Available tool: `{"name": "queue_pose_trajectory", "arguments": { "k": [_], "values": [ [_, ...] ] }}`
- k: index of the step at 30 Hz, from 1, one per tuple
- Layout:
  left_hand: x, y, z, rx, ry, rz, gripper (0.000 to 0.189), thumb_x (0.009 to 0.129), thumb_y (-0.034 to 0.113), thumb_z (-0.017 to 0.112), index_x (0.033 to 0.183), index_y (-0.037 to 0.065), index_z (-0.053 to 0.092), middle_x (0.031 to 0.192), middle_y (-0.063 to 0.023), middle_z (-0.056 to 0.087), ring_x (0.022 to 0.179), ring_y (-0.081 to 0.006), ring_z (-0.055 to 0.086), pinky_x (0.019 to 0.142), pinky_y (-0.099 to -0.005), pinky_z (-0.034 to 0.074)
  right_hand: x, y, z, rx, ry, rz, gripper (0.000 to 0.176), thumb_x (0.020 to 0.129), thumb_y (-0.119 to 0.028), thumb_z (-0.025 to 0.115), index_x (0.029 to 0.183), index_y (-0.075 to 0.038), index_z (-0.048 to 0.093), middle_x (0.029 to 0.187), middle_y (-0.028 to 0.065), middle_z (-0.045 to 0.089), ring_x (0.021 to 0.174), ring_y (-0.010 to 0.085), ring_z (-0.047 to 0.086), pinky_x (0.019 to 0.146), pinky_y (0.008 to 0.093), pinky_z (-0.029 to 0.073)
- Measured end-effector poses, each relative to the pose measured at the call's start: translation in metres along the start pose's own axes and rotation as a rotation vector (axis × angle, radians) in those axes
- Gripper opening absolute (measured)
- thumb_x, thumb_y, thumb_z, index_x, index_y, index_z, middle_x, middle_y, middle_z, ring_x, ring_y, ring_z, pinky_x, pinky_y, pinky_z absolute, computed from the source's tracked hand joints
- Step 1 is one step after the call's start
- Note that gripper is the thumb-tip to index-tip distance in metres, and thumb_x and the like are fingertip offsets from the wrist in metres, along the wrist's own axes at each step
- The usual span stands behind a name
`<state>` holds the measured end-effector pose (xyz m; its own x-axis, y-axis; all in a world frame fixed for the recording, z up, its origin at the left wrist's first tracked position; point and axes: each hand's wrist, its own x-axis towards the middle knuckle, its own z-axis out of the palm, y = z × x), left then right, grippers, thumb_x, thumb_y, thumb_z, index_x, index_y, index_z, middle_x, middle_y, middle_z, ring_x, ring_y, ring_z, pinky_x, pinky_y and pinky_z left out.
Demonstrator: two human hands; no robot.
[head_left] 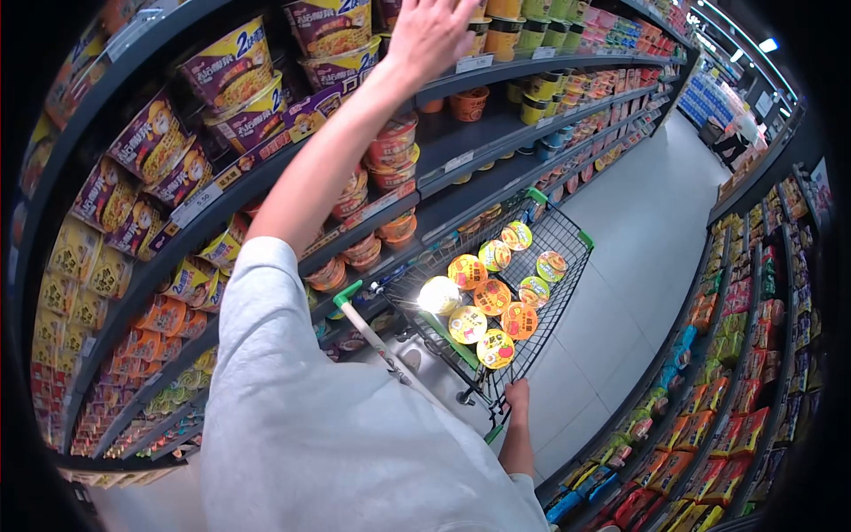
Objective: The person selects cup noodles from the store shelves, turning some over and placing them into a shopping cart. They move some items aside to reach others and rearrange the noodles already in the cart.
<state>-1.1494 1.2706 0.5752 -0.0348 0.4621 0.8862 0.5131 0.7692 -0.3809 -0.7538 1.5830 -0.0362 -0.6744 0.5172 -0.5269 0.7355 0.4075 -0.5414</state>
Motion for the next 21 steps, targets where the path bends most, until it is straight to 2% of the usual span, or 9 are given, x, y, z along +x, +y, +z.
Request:
{"name": "queue_pose_trajectory", "arguments": {
  "k": [3,4,7,10,11,12,17,19,21],
  "values": [
    [-0.001,-0.022,0.021,0.031,-0.177,-0.103,0.063,0.072,0.018,0.077,0.127,-0.001,0.055,0.137,-0.0248,0.051,0.132,-0.041,0.046,0.11,-0.0495,0.036,0.046,0.054,0.035,-0.096,0.084,-0.15,0.028,0.088,-0.007,0.064,0.106,0.011,0.052,0.099,0.0261,0.068,0.07,0.0381,0.074,0.048,0.0416,0.059],
    [-0.009,-0.034,0.047,0.053,-0.244,-0.183,0.068,0.069,0.02,0.079,0.129,-0.001,0.055,0.139,-0.0254,0.05,0.133,-0.0408,0.045,0.11,-0.0491,0.036,0.04,0.047,0.032,0.009,0.057,-0.096,0.027,0.088,-0.006,0.064,0.105,0.011,0.051,0.099,0.026,0.067,0.07,0.0378,0.074,0.048,0.0414,0.059],
    [-0.027,-0.037,0.054,0.214,-0.355,-0.089,0.072,0.074,0.023,0.08,0.137,0.007,0.049,0.136,-0.0222,0.048,0.133,-0.0378,0.046,0.097,-0.0463,0.045,0.023,0.027,0.021,0.234,-0.007,-0.003,0.026,0.087,-0.005,0.063,0.103,0.009,0.048,0.095,0.0253,0.065,0.067,0.0347,0.075,0.053,0.0409,0.06],
    [-0.029,-0.034,0.052,0.38,-0.174,-0.011,0.073,0.074,0.022,0.079,0.138,0.004,0.049,0.145,-0.0238,0.045,0.135,-0.0387,0.044,0.098,-0.0451,0.046,0.021,0.021,0.023,0.054,0.066,-0.106,0.028,0.087,-0.004,0.063,0.105,0.01,0.047,0.096,0.0265,0.065,0.062,0.0341,0.074,0.056,0.0408,0.06],
    [-0.025,-0.036,0.051,0.406,-0.231,-0.043,0.092,0.07,0.029,0.087,0.147,0.006,0.042,0.155,-0.0234,0.035,0.144,-0.04,0.035,0.108,-0.0481,0.041,0.02,0.021,0.018,0.138,0.0,-0.032,0.029,0.087,-0.004,0.062,0.107,0.011,0.047,0.097,0.026,0.065,0.062,0.0347,0.074,0.055,0.0405,0.06],
    [-0.019,-0.036,0.048,0.391,-0.237,-0.073,0.092,0.07,0.029,0.088,0.147,0.006,0.042,0.155,-0.0239,0.036,0.145,-0.0401,0.035,0.109,-0.048,0.041,0.016,0.018,0.015,0.144,-0.008,-0.014,0.03,0.088,-0.004,0.061,0.109,0.01,0.046,0.097,0.0268,0.066,0.062,0.0342,0.074,0.058,0.0407,0.061],
    [-0.005,-0.047,0.054,0.414,-0.253,-0.127,0.094,0.065,0.027,0.088,0.144,0.001,0.043,0.142,-0.0202,0.047,0.132,-0.0346,0.048,0.099,-0.044,0.048,0.011,0.011,0.012,0.133,-0.034,0.018,0.03,0.091,-0.005,0.059,0.113,0.01,0.045,0.095,0.0284,0.07,0.062,0.0332,0.074,0.063,0.0412,0.061],
    [-0.006,-0.045,0.059,0.422,-0.159,-0.133,0.087,0.067,0.023,0.085,0.141,0.001,0.045,0.132,-0.0153,0.052,0.122,-0.0307,0.052,0.091,-0.0422,0.05,0.015,0.015,0.013,0.158,-0.044,0.022,0.031,0.088,-0.004,0.061,0.11,0.01,0.045,0.098,0.0276,0.067,0.062,0.0347,0.074,0.057,0.0413,0.061],
    [-0.006,-0.044,0.061,0.395,-0.117,-0.149,0.089,0.07,0.027,0.087,0.143,0.001,0.043,0.133,-0.0143,0.051,0.125,-0.0314,0.05,0.095,-0.043,0.048,0.018,0.015,0.014,0.175,-0.04,0.025,0.031,0.086,-0.003,0.061,0.109,0.011,0.045,0.1,0.0274,0.065,0.062,0.0354,0.074,0.054,0.0413,0.06]
  ]
}}
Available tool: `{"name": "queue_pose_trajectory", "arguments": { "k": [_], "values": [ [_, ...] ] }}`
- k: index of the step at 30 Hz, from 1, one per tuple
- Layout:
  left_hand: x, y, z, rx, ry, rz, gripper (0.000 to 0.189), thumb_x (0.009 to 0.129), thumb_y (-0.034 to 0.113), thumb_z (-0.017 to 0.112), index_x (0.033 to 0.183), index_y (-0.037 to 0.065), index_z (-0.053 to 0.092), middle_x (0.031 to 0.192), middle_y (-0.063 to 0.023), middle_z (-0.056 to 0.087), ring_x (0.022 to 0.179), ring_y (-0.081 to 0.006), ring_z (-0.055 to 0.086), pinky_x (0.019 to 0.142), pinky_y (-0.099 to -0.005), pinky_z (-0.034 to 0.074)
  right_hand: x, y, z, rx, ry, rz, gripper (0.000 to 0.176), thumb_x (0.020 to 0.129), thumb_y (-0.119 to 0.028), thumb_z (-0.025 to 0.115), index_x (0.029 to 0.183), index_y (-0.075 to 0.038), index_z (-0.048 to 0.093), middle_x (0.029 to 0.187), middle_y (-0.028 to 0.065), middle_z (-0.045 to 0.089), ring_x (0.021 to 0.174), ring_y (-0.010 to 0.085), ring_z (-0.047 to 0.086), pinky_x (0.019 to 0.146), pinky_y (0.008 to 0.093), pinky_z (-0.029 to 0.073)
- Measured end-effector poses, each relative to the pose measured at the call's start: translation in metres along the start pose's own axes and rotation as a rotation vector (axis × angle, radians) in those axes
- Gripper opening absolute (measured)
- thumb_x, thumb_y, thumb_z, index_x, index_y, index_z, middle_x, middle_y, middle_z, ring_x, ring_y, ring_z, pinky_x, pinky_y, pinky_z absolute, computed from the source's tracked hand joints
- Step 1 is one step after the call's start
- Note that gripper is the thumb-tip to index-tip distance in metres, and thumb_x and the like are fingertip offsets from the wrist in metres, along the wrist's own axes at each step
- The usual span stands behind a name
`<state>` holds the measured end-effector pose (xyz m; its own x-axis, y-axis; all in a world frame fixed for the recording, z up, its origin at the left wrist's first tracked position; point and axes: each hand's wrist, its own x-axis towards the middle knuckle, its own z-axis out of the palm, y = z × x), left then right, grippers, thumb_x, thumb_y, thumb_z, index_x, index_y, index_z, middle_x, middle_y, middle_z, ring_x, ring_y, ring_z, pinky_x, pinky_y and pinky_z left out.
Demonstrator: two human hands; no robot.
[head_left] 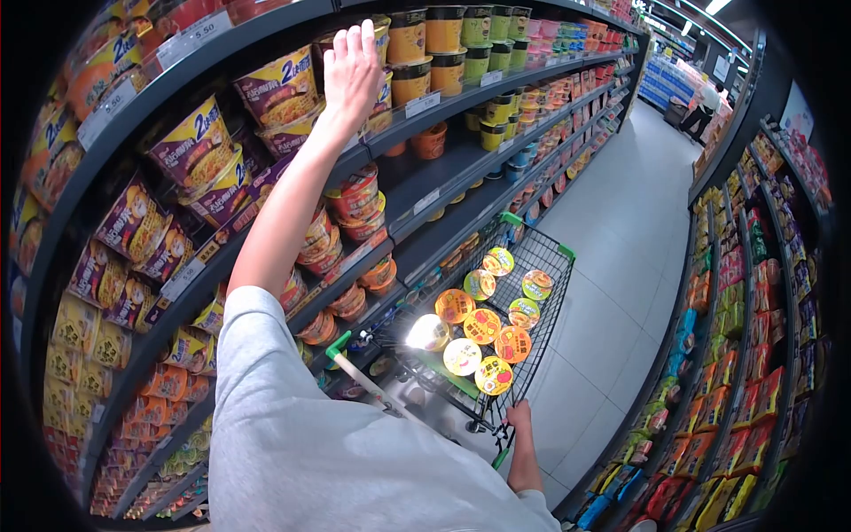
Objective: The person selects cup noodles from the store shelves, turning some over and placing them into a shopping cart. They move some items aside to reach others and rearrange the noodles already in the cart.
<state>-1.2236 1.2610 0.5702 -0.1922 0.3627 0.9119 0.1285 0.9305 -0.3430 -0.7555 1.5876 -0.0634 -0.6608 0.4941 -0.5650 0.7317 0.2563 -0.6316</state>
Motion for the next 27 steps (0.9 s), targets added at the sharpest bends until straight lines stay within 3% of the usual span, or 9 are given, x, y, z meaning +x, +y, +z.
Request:
{"name": "queue_pose_trajectory", "arguments": {
  "k": [5,10,13,15,17,23,25,26,27],
  "values": [
    [-0.02,0.011,-0.029,-0.164,0.043,-0.085,0.074,0.076,0.029,0.085,0.137,0.007,0.05,0.132,-0.0121,0.051,0.125,-0.0313,0.048,0.099,-0.0441,0.044,-0.003,-0.002,-0.001,-0.004,0.005,0.031,0.032,0.085,-0.004,0.062,0.108,0.01,0.046,0.099,0.0283,0.065,0.063,0.0359,0.074,0.057,0.0412,0.061],
    [-0.05,0.041,-0.047,-0.47,0.274,-0.411,0.073,0.077,0.032,0.086,0.131,-0.001,0.05,0.133,-0.024,0.044,0.127,-0.0396,0.042,0.106,-0.0503,0.037,-0.002,0.006,0.001,-0.13,0.09,-0.073,0.031,0.083,-0.007,0.065,0.104,0.009,0.05,0.096,0.027,0.066,0.066,0.0361,0.073,0.064,0.0421,0.061],
    [-0.085,0.084,-0.069,-1.707,0.155,-1.462,0.078,0.091,0.057,0.072,0.134,0.003,0.037,0.117,-0.0123,0.041,0.115,-0.0245,0.049,0.089,-0.0443,0.053,0.012,0.01,0.01,-0.098,0.069,-0.03,0.032,0.082,-0.008,0.067,0.104,0.009,0.051,0.094,0.026,0.067,0.067,0.0356,0.074,0.063,0.0421,0.061],
    [-0.117,0.11,-0.048,-2.025,0.06,-1.638,0.1,0.09,0.069,0.065,0.153,0.005,0.022,0.15,-0.0232,0.033,0.138,-0.0365,0.042,0.1,-0.054,0.053,0.006,0.008,0.004,-0.048,0.055,-0.002,0.034,0.082,-0.009,0.069,0.105,0.009,0.051,0.094,0.0253,0.067,0.067,0.0353,0.074,0.063,0.0421,0.06],
    [-0.125,0.122,-0.038,-2.038,-0.018,-1.587,0.116,0.087,0.07,0.067,0.162,0.005,0.008,0.164,-0.0283,0.013,0.15,-0.0391,0.029,0.108,-0.0559,0.047,-0.002,0.006,-0.003,-0.117,0.067,0.001,0.034,0.085,-0.011,0.066,0.111,0.008,0.053,0.095,0.028,0.071,0.076,0.0367,0.075,0.079,0.0439,0.059],
    [-0.057,0.089,-0.043,-2.128,-0.019,-1.514,0.113,0.088,0.063,0.072,0.159,-0.002,0.011,0.161,-0.0271,0.019,0.144,-0.036,0.036,0.102,-0.0488,0.052,-0.006,-0.001,0.003,-0.114,0.068,0.051,0.034,0.084,-0.011,0.067,0.111,0.006,0.053,0.096,0.0264,0.072,0.073,0.0342,0.075,0.078,0.0434,0.059],
    [-0.036,0.074,-0.039,-2.131,0.047,-1.552,0.113,0.088,0.06,0.073,0.158,-0.005,0.012,0.161,-0.026,0.021,0.138,-0.0329,0.042,0.097,-0.0447,0.054,-0.008,-0.003,0.001,-0.095,0.058,0.072,0.037,0.083,-0.012,0.069,0.112,0.005,0.053,0.101,0.027,0.071,0.087,0.0383,0.074,0.084,0.0454,0.058],
    [-0.028,0.066,-0.034,-2.121,0.102,-1.609,0.109,0.088,0.058,0.074,0.157,-0.004,0.017,0.156,-0.0241,0.028,0.128,-0.029,0.048,0.092,-0.0417,0.055,-0.005,0.0,0.004,-0.109,0.073,0.054,0.037,0.083,-0.012,0.069,0.112,0.005,0.053,0.102,0.0273,0.071,0.091,0.0397,0.073,0.086,0.046,0.057],
    [-0.014,0.063,-0.038,-2.02,0.231,-1.747,0.068,0.091,0.052,0.074,0.126,0.0,0.048,0.128,-0.0138,0.048,0.112,-0.0238,0.053,0.082,-0.0395,0.055,-0.002,0.003,0.005,-0.122,0.088,0.035,0.038,0.082,-0.013,0.069,0.112,0.005,0.053,0.103,0.0277,0.071,0.096,0.041,0.072,0.088,0.0465,0.057]
  ]
}}
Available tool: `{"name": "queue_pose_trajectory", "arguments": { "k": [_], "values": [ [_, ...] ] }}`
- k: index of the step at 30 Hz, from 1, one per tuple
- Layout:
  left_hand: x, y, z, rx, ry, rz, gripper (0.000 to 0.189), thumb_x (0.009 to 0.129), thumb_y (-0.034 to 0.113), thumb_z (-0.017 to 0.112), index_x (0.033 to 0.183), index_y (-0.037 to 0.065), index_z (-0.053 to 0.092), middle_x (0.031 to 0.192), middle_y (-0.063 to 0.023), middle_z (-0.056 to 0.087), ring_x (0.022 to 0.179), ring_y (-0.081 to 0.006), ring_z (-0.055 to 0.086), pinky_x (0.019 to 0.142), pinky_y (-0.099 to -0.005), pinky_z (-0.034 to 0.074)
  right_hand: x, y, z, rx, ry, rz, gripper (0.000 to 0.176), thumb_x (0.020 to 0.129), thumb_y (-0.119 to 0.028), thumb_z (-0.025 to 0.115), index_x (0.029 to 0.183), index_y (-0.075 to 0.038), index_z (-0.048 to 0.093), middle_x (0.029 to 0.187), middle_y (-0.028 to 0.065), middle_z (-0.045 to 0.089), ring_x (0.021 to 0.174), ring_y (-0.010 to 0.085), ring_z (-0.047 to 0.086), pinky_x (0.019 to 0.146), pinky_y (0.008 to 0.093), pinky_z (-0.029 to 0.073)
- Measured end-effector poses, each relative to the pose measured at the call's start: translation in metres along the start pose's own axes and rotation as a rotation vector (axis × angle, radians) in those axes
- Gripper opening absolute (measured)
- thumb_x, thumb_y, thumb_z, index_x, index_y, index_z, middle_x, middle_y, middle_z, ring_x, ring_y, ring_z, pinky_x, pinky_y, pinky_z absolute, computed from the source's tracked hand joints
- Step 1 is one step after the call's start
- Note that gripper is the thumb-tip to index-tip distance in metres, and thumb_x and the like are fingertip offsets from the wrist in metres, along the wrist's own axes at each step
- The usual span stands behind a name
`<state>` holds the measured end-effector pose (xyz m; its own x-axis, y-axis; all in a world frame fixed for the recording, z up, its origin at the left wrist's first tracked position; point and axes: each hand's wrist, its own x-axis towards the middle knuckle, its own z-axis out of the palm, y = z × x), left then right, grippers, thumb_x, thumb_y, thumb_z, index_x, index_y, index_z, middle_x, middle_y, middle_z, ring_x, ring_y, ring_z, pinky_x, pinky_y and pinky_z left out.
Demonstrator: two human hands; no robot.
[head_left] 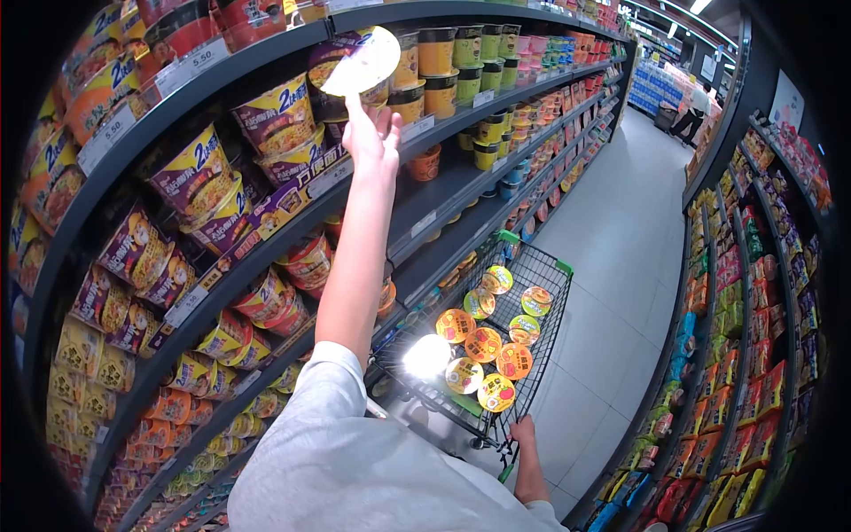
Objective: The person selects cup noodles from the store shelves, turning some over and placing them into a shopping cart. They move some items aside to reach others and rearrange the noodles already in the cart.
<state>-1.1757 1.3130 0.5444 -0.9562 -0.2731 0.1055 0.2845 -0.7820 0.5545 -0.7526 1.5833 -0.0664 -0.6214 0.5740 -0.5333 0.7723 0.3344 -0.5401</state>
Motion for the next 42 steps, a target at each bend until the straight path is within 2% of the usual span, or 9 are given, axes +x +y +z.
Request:
{"name": "queue_pose_trajectory", "arguments": {
  "k": [5,8,13,18,19,25,31,39,42],
  "values": [
    [0.024,0.01,0.017,-0.006,0.183,0.019,0.04,0.092,0.034,0.078,0.107,0.001,0.061,0.105,-0.008,0.057,0.092,-0.0195,0.056,0.075,-0.0377,0.056,0.003,0.004,0.001,-0.032,-0.006,-0.008,0.039,0.08,-0.012,0.067,0.113,0.005,0.054,0.106,0.0293,0.07,0.104,0.0447,0.069,0.091,0.0484,0.055],
    [0.022,0.018,0.023,-0.039,0.171,0.013,0.035,0.091,0.026,0.079,0.108,0.0,0.061,0.101,-0.0085,0.057,0.087,-0.0189,0.055,0.074,-0.0382,0.057,-0.003,-0.001,-0.005,-0.045,0.003,-0.023,0.039,0.08,-0.01,0.066,0.113,0.005,0.054,0.104,0.0294,0.07,0.102,0.0445,0.07,0.091,0.0486,0.055],
    [0.045,0.018,0.019,-0.145,0.112,-0.065,0.041,0.089,0.007,0.078,0.121,-0.01,0.057,0.114,-0.022,0.064,0.093,-0.0289,0.068,0.075,-0.0417,0.064,-0.011,-0.007,-0.009,-0.031,0.008,-0.029,0.043,0.079,-0.015,0.072,0.112,0.008,0.055,0.106,0.0294,0.07,0.095,0.0421,0.072,0.09,0.0453,0.057],
    [0.042,0.017,0.012,-0.147,0.05,-0.098,0.045,0.09,0.008,0.078,0.126,-0.009,0.056,0.118,-0.0237,0.064,0.094,-0.0328,0.07,0.07,-0.0379,0.066,-0.014,-0.015,-0.015,0.032,-0.047,0.018,0.042,0.079,-0.015,0.072,0.109,0.009,0.055,0.104,0.0306,0.069,0.101,0.0436,0.07,0.087,0.0459,0.057],
    [0.043,0.018,0.009,-0.146,0.032,-0.123,0.045,0.09,0.008,0.077,0.126,-0.008,0.056,0.117,-0.0232,0.065,0.094,-0.0327,0.07,0.069,-0.037,0.066,-0.015,-0.013,-0.01,-0.025,0.027,-0.047,0.034,0.079,-0.006,0.062,0.11,0.007,0.054,0.09,0.0273,0.072,0.087,0.0401,0.074,0.087,0.046,0.056],
    [0.052,0.028,0.011,-0.158,-0.098,-0.298,0.039,0.095,0.01,0.073,0.128,-0.003,0.057,0.115,-0.0165,0.07,0.098,-0.0318,0.073,0.063,-0.022,0.062,-0.003,-0.004,-0.002,-0.008,0.006,0.005,0.041,0.078,-0.008,0.065,0.115,0.007,0.054,0.097,0.0281,0.072,0.097,0.0421,0.072,0.092,0.0469,0.055],
    [0.039,0.027,0.021,-0.275,-0.129,-0.344,0.045,0.097,0.004,0.066,0.137,-0.004,0.049,0.129,-0.0232,0.061,0.111,-0.04,0.068,0.06,-0.0239,0.063,0.005,0.003,0.0,-0.008,0.0,0.014,0.042,0.078,-0.011,0.066,0.115,0.006,0.055,0.098,0.0277,0.072,0.099,0.0428,0.071,0.092,0.0472,0.055],
    [0.035,0.03,0.045,-0.459,-0.227,-0.502,0.036,0.099,0.0,0.061,0.133,-0.003,0.05,0.127,-0.0211,0.061,0.109,-0.0267,0.069,0.059,-0.0214,0.062,-0.001,0.005,0.003,-0.039,0.051,-0.049,0.04,0.079,-0.012,0.067,0.111,0.007,0.055,0.093,0.0271,0.073,0.096,0.0412,0.072,0.088,0.0471,0.056],
    [0.008,0.021,0.04,-0.327,-0.251,-0.438,0.039,0.1,0.002,0.059,0.137,-0.002,0.047,0.126,-0.0212,0.061,0.109,-0.0252,0.069,0.058,-0.0192,0.061,0.005,0.008,0.005,-0.002,0.009,-0.047,0.039,0.083,-0.01,0.072,0.111,0.009,0.052,0.099,0.0277,0.07,0.073,0.0355,0.076,0.075,0.0432,0.061]
  ]
}}
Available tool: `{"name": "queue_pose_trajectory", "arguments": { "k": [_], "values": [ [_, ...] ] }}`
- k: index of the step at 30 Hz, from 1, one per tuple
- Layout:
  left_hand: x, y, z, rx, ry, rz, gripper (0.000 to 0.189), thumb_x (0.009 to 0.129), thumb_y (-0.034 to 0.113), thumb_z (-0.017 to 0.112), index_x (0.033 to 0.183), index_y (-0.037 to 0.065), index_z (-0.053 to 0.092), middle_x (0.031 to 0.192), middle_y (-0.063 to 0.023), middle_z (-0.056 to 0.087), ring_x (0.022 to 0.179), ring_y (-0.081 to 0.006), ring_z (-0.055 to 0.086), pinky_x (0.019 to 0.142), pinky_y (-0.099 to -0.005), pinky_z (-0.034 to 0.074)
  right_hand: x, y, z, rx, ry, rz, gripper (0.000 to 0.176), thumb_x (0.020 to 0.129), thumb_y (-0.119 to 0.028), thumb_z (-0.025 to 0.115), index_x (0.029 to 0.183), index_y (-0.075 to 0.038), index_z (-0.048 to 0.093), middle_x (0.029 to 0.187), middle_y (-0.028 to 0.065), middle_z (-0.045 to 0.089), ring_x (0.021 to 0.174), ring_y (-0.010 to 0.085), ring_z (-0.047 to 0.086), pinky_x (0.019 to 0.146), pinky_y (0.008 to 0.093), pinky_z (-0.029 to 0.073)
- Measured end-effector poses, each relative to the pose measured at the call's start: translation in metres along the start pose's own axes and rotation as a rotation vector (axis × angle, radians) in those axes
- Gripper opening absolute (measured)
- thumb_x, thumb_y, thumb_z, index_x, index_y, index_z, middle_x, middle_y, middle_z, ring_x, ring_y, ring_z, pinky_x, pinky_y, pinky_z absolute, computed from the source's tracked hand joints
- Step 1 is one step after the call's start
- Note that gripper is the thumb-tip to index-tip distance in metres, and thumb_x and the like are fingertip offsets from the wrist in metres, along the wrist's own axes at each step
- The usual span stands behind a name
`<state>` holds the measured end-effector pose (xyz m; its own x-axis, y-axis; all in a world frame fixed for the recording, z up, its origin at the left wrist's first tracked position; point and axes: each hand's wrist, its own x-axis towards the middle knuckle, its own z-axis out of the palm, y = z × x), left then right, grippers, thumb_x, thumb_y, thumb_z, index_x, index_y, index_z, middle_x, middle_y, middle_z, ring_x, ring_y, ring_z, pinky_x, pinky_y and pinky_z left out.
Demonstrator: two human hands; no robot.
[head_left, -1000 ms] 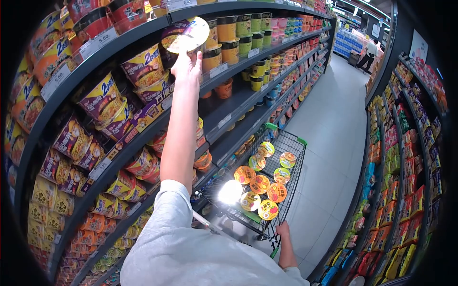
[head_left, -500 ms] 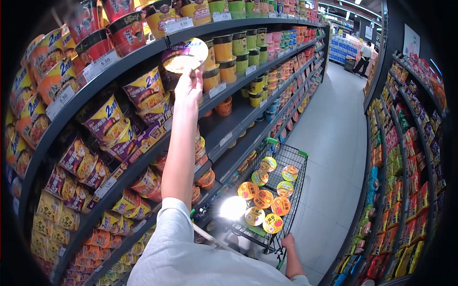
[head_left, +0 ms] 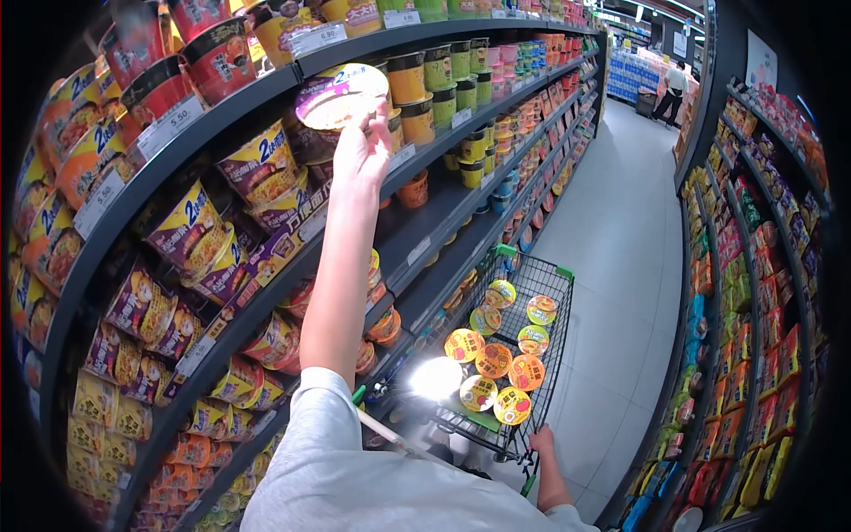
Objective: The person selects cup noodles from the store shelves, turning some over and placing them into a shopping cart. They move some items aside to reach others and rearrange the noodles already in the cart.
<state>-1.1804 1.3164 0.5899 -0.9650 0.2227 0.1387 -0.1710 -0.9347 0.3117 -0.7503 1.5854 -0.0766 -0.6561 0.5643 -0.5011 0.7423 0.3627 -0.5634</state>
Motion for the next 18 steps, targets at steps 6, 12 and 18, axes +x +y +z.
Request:
{"name": "queue_pose_trajectory", "arguments": {
  "k": [6,12,18],
  "values": [
    [-0.054,-0.029,-0.038,0.124,-0.21,-0.203,0.046,0.104,0.009,0.058,0.145,0.001,0.04,0.134,-0.0185,0.058,0.105,-0.0151,0.068,0.052,-0.0157,0.048,-0.001,0.003,0.001,-0.022,0.018,-0.003,0.037,0.082,-0.008,0.068,0.112,0.009,0.054,0.101,0.029,0.07,0.075,0.0366,0.075,0.077,0.044,0.06],
    [-0.144,-0.059,-0.106,0.582,-0.258,-0.219,0.038,0.105,0.014,0.056,0.14,0.006,0.044,0.13,-0.0119,0.062,0.101,-0.0098,0.066,0.051,-0.0138,0.042,-0.014,-0.016,-0.012,-0.017,-0.01,0.071,0.044,0.08,-0.014,0.07,0.116,0.007,0.056,0.108,0.0287,0.07,0.1,0.0415,0.071,0.089,0.0483,0.056],
    [-0.244,-0.083,-0.251,0.785,-0.168,-0.622,0.039,0.101,0.018,0.064,0.134,0.006,0.046,0.113,-0.0126,0.068,0.074,-0.0102,0.062,0.054,-0.021,0.046,-0.05,-0.064,-0.031,-0.198,0.464,-0.122,0.051,0.086,-0.025,0.077,0.126,-0.002,0.054,0.127,0.0224,0.062,0.118,0.0375,0.061,0.099,0.0496,0.05]
  ]
}}
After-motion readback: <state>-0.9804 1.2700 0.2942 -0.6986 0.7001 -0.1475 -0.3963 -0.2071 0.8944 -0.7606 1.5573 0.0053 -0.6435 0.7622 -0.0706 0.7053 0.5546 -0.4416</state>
